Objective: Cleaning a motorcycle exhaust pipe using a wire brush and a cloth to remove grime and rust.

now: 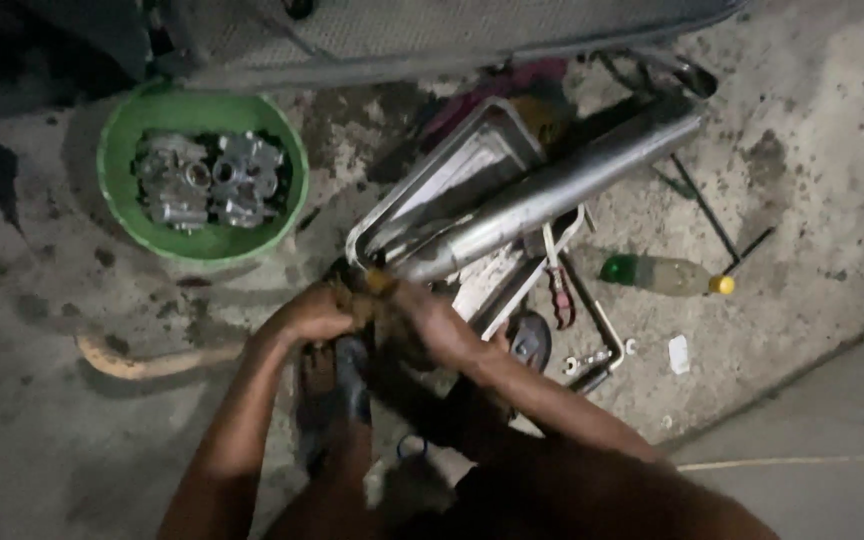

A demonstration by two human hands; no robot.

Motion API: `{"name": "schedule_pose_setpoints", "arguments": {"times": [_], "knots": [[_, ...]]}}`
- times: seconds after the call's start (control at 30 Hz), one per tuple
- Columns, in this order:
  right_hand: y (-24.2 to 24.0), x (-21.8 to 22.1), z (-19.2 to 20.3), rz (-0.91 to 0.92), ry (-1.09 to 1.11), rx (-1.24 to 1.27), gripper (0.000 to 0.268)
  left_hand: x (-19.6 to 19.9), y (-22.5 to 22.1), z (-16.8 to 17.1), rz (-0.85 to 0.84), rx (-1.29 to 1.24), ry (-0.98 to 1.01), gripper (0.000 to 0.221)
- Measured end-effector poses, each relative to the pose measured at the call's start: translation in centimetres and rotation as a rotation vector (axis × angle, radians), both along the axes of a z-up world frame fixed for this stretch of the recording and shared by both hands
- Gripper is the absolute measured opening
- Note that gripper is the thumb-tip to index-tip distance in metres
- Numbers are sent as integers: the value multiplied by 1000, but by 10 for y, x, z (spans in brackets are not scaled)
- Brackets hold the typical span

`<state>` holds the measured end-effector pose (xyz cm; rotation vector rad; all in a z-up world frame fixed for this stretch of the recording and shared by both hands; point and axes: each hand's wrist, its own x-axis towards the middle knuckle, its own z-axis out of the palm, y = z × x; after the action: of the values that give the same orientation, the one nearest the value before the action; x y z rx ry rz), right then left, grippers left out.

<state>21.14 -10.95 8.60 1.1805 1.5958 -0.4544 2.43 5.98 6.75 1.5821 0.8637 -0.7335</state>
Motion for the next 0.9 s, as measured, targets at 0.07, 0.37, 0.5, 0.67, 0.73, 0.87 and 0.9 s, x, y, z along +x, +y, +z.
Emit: {"name": "schedule_pose_setpoints", "arguments": {"times": [0.07,0.37,0.5,0.67,0.73,0.87,0.9], "knots": [[-3,-2,-22,-781,1462,843,26,-18,-4,-81,75,-47,-7,51],[-5,155,96,-1199,965,1770,24,-22,2,-67,170,-152,-127,70],[33,118,72,-1636,1090,1748,16,-13,-3,-57,99,-120,-81,53],[-19,17,-51,-1082,1173,970,20,-25,-19,-10,367,-218,-41,62],[-16,-5,-41,-769,1147,945,11,-23,-14,-1,221,-180,1,51],[0,8,7,-883,939,1057,14,-33,-10,-48,164,-210,-134,55],[7,22,28,-880,940,1043,14,-36,-14,-58,174,-219,-132,55]]}}
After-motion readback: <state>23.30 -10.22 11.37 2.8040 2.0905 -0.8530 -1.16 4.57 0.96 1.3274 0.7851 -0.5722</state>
